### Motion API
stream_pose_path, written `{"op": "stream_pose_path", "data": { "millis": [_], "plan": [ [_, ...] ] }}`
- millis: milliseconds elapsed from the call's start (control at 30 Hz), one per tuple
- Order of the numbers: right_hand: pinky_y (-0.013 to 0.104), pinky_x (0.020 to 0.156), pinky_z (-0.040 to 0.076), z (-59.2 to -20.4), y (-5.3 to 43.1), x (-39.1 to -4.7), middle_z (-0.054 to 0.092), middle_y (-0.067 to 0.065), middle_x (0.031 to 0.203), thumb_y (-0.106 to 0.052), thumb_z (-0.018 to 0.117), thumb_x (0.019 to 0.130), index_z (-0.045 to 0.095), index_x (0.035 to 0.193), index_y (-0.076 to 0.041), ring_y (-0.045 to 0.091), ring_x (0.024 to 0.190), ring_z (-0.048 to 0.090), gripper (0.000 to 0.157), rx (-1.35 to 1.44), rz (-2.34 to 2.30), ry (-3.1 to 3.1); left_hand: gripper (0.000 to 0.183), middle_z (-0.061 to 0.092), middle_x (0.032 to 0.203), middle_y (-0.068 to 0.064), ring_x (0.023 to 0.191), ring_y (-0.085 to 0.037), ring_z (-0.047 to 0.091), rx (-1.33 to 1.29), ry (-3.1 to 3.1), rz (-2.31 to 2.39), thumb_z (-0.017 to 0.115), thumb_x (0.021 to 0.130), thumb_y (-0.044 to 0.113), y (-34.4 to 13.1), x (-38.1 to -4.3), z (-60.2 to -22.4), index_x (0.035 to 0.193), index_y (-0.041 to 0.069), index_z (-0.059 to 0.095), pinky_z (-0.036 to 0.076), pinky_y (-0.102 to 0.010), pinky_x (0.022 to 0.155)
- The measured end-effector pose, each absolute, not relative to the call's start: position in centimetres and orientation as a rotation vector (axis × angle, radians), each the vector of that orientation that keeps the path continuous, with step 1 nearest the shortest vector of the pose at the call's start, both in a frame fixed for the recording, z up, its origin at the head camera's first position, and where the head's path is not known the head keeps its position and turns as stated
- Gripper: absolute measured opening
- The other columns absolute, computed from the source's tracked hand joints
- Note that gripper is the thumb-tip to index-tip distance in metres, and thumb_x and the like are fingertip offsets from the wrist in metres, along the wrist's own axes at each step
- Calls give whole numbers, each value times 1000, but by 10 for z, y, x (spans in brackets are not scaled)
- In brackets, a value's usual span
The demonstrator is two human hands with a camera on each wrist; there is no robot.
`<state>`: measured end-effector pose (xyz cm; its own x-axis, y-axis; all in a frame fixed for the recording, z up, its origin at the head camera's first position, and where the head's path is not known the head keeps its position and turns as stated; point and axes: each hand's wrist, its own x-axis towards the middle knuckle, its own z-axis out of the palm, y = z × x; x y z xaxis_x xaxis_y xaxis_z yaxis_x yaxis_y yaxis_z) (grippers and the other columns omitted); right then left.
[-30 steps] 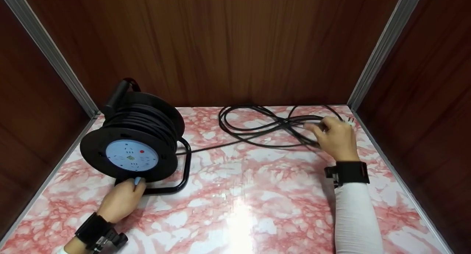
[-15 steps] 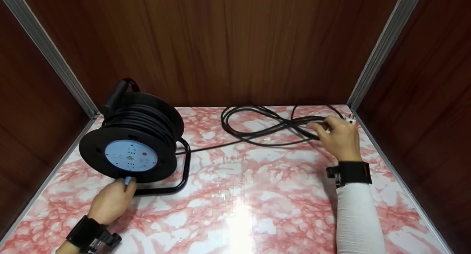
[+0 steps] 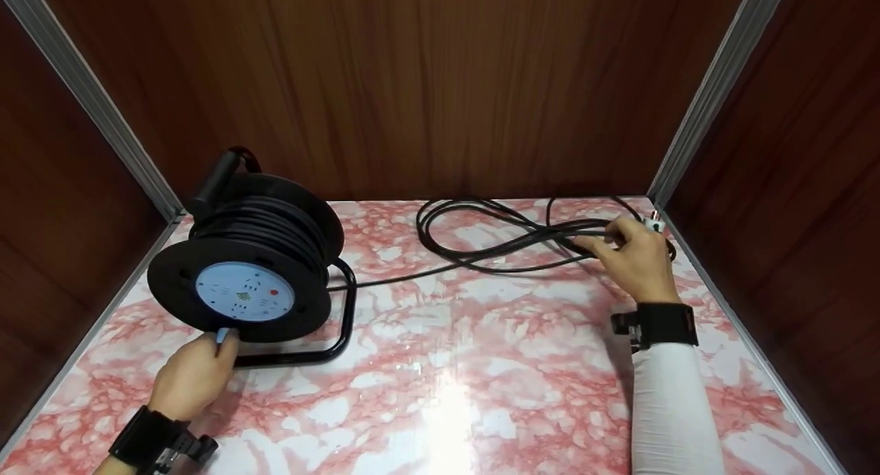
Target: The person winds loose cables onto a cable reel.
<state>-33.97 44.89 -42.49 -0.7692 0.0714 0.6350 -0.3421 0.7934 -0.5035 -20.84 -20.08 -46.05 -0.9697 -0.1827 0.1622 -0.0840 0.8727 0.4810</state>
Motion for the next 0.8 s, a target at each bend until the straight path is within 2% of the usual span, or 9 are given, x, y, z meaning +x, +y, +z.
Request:
{"op": "stream_pose_path", "data": {
  "millis": [167, 267, 400, 467, 567, 667, 800],
  "plan": [
    [22, 60, 37, -432, 451, -342, 58, 1, 70, -33, 81, 90, 69, 82, -14, 10, 63, 50, 24, 308, 892, -2493, 55, 65, 76, -13, 79, -40, 71, 244, -2822, -733, 35, 108, 48, -208, -207, -453, 72, 12, 57, 50, -60, 63],
    [25, 60, 37, -437, 453, -341, 52, -3, 66, -40, 73, 96, 66, 77, -14, 11, 61, 47, 32, 320, 915, -2678, 58, 66, 78, -15, 80, -41, 70, 275, -2791, -762, 33, 107, 52, -214, -206, -449, 75, 11, 58, 49, -61, 65],
    [24, 56, 36, -435, 449, -342, 51, -2, 62, -43, 77, 92, 64, 73, -15, 10, 55, 46, 36, 255, 899, -2602, 61, 67, 83, -17, 81, -42, 70, 301, -2752, -805, 31, 106, 55, -218, -204, -446, 78, 9, 58, 49, -62, 69],
    [22, 55, 36, -432, 445, -343, 56, -1, 64, -38, 84, 87, 66, 75, -15, 8, 55, 47, 31, 249, 871, -2443, 61, 67, 86, -18, 83, -42, 70, 309, -2744, -819, 31, 106, 56, -219, -202, -445, 79, 8, 59, 49, -62, 69],
    [21, 55, 33, -428, 439, -346, 57, 2, 62, -31, 90, 81, 66, 74, -13, 8, 53, 45, 30, 277, 786, -2289, 61, 68, 89, -19, 85, -43, 70, 324, -2739, -833, 31, 106, 56, -221, -201, -445, 81, 8, 59, 49, -61, 69],
    [24, 57, 34, -429, 439, -346, 56, 1, 63, -38, 86, 84, 66, 73, -15, 10, 55, 47, 32, 269, 803, -2409, 61, 68, 88, -19, 84, -42, 69, 331, -2710, -839, 32, 106, 55, -221, -200, -444, 82, 7, 60, 49, -61, 68],
    [29, 60, 38, -436, 446, -348, 55, 0, 66, -53, 74, 91, 65, 75, -20, 16, 61, 50, 38, 259, 838, -2714, 60, 66, 82, -16, 76, -37, 68, 341, -2650, -851, 33, 106, 54, -222, -200, -441, 82, 7, 60, 48, -57, 63]
  ]
}}
